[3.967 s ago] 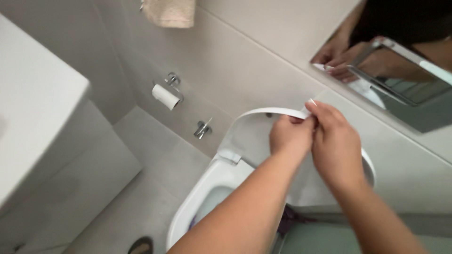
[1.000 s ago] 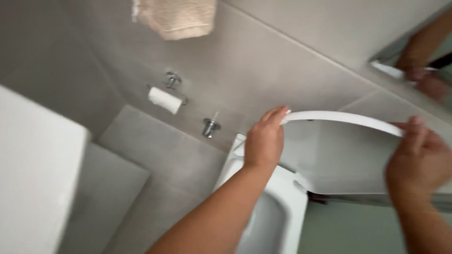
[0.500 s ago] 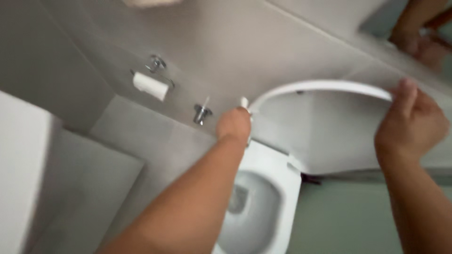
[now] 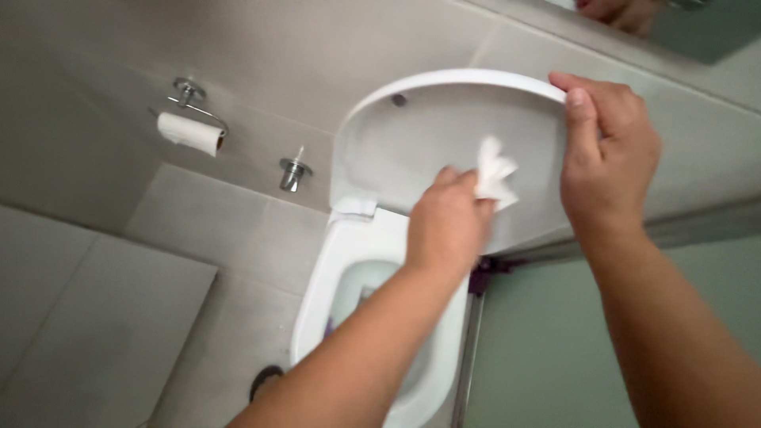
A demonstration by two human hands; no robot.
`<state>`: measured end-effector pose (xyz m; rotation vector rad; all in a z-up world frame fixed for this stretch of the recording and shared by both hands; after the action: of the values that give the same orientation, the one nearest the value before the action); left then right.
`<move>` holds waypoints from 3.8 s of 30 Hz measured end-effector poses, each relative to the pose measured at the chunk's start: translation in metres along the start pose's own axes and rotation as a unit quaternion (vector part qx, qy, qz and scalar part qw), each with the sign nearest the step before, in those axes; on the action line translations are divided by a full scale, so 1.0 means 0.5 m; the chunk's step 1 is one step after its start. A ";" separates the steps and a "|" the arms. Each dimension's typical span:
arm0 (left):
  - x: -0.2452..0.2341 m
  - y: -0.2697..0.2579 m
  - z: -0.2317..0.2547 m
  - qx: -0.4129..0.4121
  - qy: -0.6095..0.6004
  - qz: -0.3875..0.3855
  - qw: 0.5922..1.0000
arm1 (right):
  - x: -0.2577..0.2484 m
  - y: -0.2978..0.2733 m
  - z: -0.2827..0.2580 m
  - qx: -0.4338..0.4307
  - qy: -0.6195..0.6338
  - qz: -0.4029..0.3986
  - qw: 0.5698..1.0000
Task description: The person wipes the toilet seat, lid, and rim using a white paper towel. They lift the lid to clean the underside and the rim, then close the lid and continue wiping the top surface.
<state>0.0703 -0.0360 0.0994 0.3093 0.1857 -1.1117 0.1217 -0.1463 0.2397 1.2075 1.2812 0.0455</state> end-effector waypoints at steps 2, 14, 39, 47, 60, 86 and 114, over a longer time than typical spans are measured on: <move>0.004 -0.021 0.088 0.066 -0.035 0.009 0.997 | -0.019 -0.017 0.005 -0.025 -0.004 0.015 1.000; 0.075 0.016 0.225 0.134 0.031 -0.021 0.990 | -0.009 -0.106 0.190 0.324 0.502 -0.004 0.802; 0.158 0.166 0.143 0.169 0.083 0.125 0.974 | -0.026 -0.208 0.274 0.179 0.044 0.120 0.976; 0.215 0.160 0.125 0.156 0.066 0.075 0.983 | 0.075 -0.309 0.399 0.286 0.124 0.086 0.946; 0.276 -0.102 -0.074 0.055 0.068 -0.131 0.987 | 0.231 -0.529 0.436 0.395 0.055 -0.005 0.917; 0.018 -0.195 -0.551 -0.087 0.389 -0.103 0.911 | 0.580 -0.637 0.277 0.248 -0.041 -0.034 0.967; -0.050 -0.196 -0.627 -0.136 0.454 -0.337 0.814 | 0.997 -0.497 0.114 0.432 0.219 -0.156 0.861</move>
<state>-0.0265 0.0504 -0.2033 0.5211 1.3902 -1.5364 0.2071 0.0156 -0.2896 1.7846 1.9936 -0.5835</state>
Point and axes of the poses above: each hand's wrist, its own y-axis towards the middle knuckle, its own x-axis out of the palm, z = x × y, the point moved 10 cm from there along y, towards the middle knuckle, and after that the axes turned 9 degrees about -y, right-handed, at the moved point
